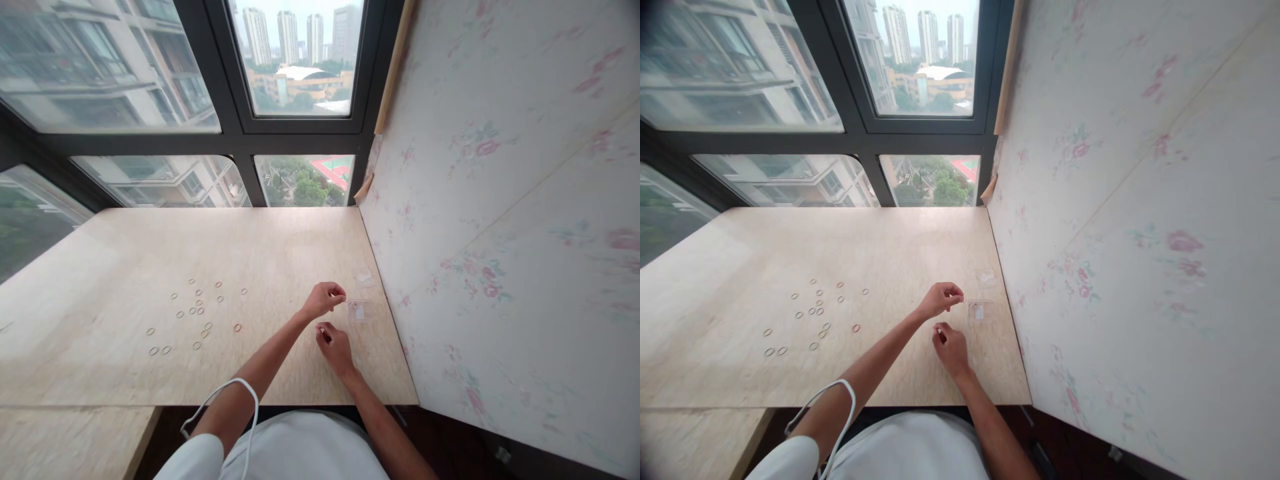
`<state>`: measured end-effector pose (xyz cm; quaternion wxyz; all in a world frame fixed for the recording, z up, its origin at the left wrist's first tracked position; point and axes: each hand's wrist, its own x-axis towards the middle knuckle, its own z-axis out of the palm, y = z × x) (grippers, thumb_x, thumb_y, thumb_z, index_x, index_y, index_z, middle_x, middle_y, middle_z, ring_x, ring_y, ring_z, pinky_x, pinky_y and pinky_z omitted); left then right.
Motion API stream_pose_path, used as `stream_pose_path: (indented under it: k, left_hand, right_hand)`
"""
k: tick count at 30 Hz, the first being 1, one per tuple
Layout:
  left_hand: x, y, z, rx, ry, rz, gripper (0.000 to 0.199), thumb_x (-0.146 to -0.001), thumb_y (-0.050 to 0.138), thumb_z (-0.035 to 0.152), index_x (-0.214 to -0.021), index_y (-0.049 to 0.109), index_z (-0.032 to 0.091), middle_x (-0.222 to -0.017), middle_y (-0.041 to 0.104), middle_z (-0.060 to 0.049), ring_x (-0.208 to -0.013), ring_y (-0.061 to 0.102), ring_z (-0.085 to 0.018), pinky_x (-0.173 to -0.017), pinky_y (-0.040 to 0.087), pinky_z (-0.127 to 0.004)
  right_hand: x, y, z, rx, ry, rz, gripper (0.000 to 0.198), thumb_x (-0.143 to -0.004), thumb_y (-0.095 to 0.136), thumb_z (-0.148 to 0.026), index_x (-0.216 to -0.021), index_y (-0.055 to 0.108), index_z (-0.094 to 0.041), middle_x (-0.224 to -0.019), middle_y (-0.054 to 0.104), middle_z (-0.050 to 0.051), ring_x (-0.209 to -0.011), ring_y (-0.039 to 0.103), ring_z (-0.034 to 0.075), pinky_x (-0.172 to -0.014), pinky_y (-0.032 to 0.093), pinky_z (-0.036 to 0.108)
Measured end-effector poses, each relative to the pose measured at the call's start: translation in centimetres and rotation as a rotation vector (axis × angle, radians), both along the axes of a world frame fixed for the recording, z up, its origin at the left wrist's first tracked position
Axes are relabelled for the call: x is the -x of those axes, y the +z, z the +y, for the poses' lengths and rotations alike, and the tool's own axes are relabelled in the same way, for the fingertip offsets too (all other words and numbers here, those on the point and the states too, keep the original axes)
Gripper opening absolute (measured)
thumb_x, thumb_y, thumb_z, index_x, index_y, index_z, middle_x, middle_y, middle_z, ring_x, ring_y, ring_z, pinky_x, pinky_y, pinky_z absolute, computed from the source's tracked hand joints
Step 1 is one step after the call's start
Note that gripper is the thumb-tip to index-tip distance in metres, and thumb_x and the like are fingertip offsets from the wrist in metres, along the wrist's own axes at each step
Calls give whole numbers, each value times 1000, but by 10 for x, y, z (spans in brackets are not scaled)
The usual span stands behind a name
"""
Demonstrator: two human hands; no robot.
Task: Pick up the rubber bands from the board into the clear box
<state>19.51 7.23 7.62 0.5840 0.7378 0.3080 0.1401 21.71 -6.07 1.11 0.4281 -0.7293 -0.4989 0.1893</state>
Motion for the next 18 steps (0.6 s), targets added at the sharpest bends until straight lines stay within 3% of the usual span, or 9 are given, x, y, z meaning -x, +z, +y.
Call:
stream_pose_path:
  k: [4,7,13,18]
  left_hand:
    - [-17,-11,-14,-346,-99,116,11,-77,60,21,-81,70,17,-80,70,-3,-66,61,-13,-62,48,-24]
    - [-22,-14,-16,-477,-125,140,13,-79,59,22,-85,71,19,-86,72,-3,-79,63,-17,-75,48,-29]
    - [-9,-11,-11,-528,-70,130,17,-82,56,24,-91,70,20,-91,72,-3,-73,63,-15,-74,48,-27]
    - [39,-18,-3,-423,96,147,18,-83,53,24,-88,69,19,-88,71,-2,-61,60,-11,-64,47,-23]
  right_hand:
    - [-2,1,1,1,7,-11,22,-85,44,-26,-83,65,-18,-50,53,-4,-44,48,12,-49,32,23]
    - [-2,2,1,-1,11,-12,20,-83,45,-24,-79,63,-18,-49,53,-3,-43,48,13,-49,31,23]
    - [-2,2,0,-8,15,13,24,-86,43,-27,-85,65,-18,-53,57,-2,-46,52,13,-50,35,22]
    - [-2,2,-2,-11,23,38,25,-85,45,-26,-91,67,-18,-63,66,0,-54,59,13,-55,40,21]
